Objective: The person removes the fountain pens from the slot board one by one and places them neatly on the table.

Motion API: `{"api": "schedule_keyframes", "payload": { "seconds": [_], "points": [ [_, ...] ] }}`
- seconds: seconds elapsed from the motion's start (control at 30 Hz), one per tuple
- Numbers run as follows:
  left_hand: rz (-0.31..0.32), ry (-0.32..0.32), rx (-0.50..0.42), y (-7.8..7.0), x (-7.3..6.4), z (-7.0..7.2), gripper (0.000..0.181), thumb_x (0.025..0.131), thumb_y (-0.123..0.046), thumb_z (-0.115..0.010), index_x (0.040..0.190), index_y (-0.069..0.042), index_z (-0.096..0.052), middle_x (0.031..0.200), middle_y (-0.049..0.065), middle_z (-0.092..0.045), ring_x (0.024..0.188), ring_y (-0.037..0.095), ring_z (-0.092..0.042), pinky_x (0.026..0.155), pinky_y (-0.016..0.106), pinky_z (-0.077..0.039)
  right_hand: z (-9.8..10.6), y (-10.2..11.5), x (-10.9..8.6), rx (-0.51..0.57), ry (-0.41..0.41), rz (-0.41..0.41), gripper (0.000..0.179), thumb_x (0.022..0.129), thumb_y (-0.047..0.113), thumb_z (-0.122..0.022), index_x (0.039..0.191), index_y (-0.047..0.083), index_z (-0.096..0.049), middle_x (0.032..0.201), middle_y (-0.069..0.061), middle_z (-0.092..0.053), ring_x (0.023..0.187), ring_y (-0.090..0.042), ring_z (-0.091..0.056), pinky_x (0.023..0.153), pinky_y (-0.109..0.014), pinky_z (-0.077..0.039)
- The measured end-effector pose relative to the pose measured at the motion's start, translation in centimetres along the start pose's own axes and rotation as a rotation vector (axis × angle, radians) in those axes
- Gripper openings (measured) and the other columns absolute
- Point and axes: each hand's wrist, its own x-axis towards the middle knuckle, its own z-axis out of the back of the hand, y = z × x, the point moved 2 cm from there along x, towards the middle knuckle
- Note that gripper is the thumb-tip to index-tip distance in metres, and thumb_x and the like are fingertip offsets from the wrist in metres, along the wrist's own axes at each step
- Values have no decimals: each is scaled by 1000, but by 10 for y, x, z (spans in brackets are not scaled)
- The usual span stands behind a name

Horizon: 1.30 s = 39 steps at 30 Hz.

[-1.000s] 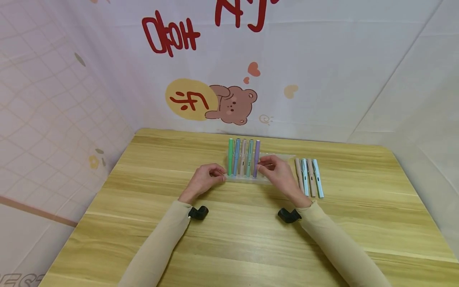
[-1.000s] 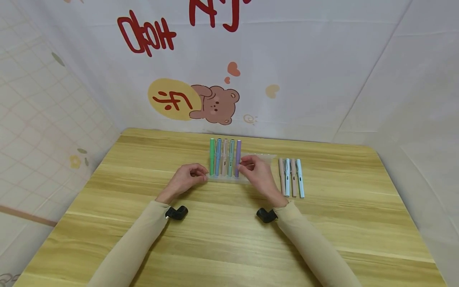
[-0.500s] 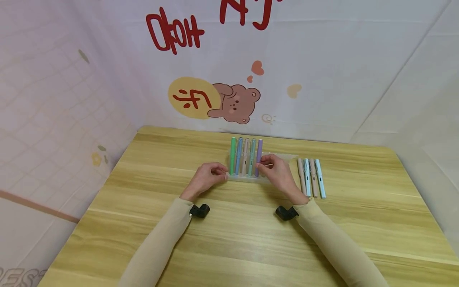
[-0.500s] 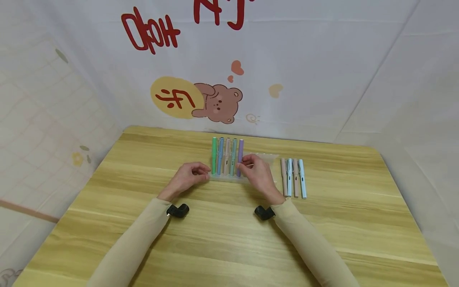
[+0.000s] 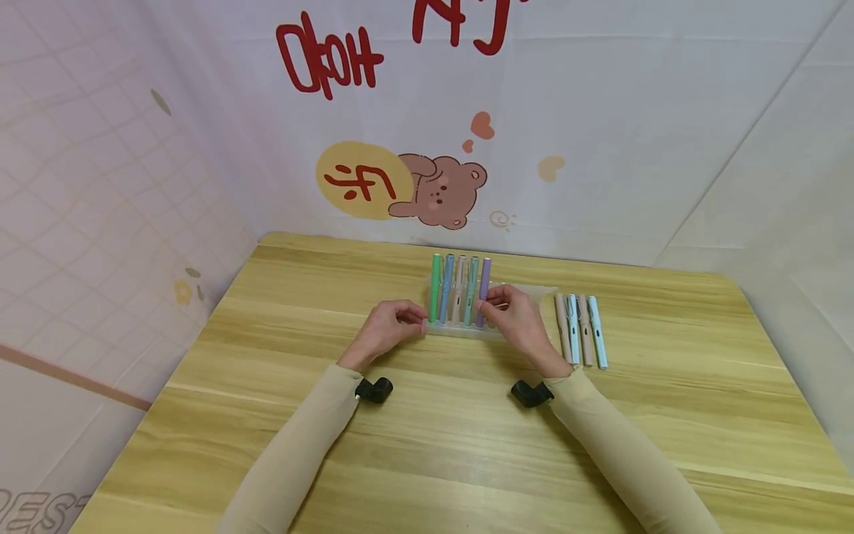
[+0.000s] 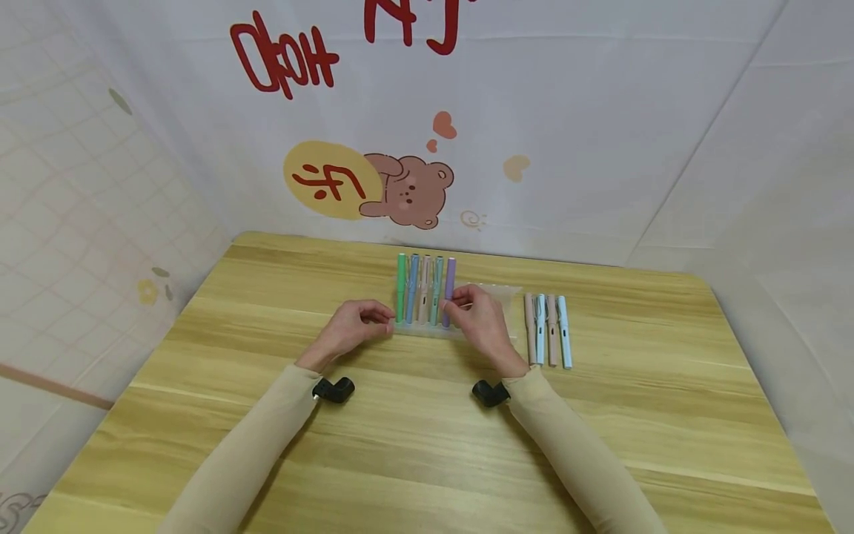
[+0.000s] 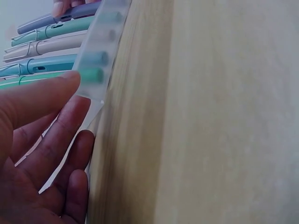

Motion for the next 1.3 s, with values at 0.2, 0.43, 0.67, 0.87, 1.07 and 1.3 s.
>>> {"api": "schedule_keyframes", "payload": {
  "seconds": [0.2, 0.43, 0.67, 0.87, 1.07, 1.3],
  "points": [
    [5, -17, 16, 2, 1, -1, 21, 90, -9, -80, 111, -6, -77, 100, 4, -76, 95, 18, -69, 89, 36, -53, -1, 3, -1, 15, -5, 2, 32, 98, 26, -74, 113, 0, -66, 103, -15, -72, 89, -25, -71, 70, -28, -54],
    [8, -29, 20, 2, 1, -1, 20, 91, -9, -80, 110, -6, -77, 100, 3, -76, 95, 17, -69, 89, 37, -53, -3, 5, -3, 28, -28, 9, 28, 97, 22, -74, 112, -2, -67, 102, -15, -72, 89, -24, -70, 67, -23, -52],
    [27, -21, 20, 1, 0, -1, 19, 92, -9, -79, 110, -7, -77, 100, 3, -76, 95, 18, -68, 90, 38, -53, -1, 9, -5, 25, -53, 36, 28, 98, 22, -74, 112, -1, -68, 104, -15, -73, 94, -26, -71, 69, -23, -52],
    [18, -19, 16, 2, 1, 0, 18, 92, -10, -79, 110, -6, -77, 100, 4, -75, 95, 18, -68, 89, 37, -53, 2, 12, -5, 33, -79, 58, 29, 99, 24, -73, 113, -1, -68, 105, -14, -74, 96, -28, -72, 73, -29, -55],
    [9, -17, 12, 2, 2, 0, 19, 92, -10, -79, 110, -6, -77, 100, 4, -75, 94, 18, -68, 88, 36, -52, 7, 16, -6, 64, -100, 65, 27, 99, 24, -73, 113, 1, -68, 106, -14, -74, 99, -29, -73, 80, -42, -58],
    [13, -11, 18, 2, 1, 0, 18, 92, -11, -80, 109, -7, -77, 100, 3, -75, 94, 17, -68, 87, 36, -53, 12, 21, -8, 85, -112, 80, 28, 98, 25, -74, 113, 2, -68, 106, -13, -74, 99, -27, -73, 77, -32, -56]
  ]
}}
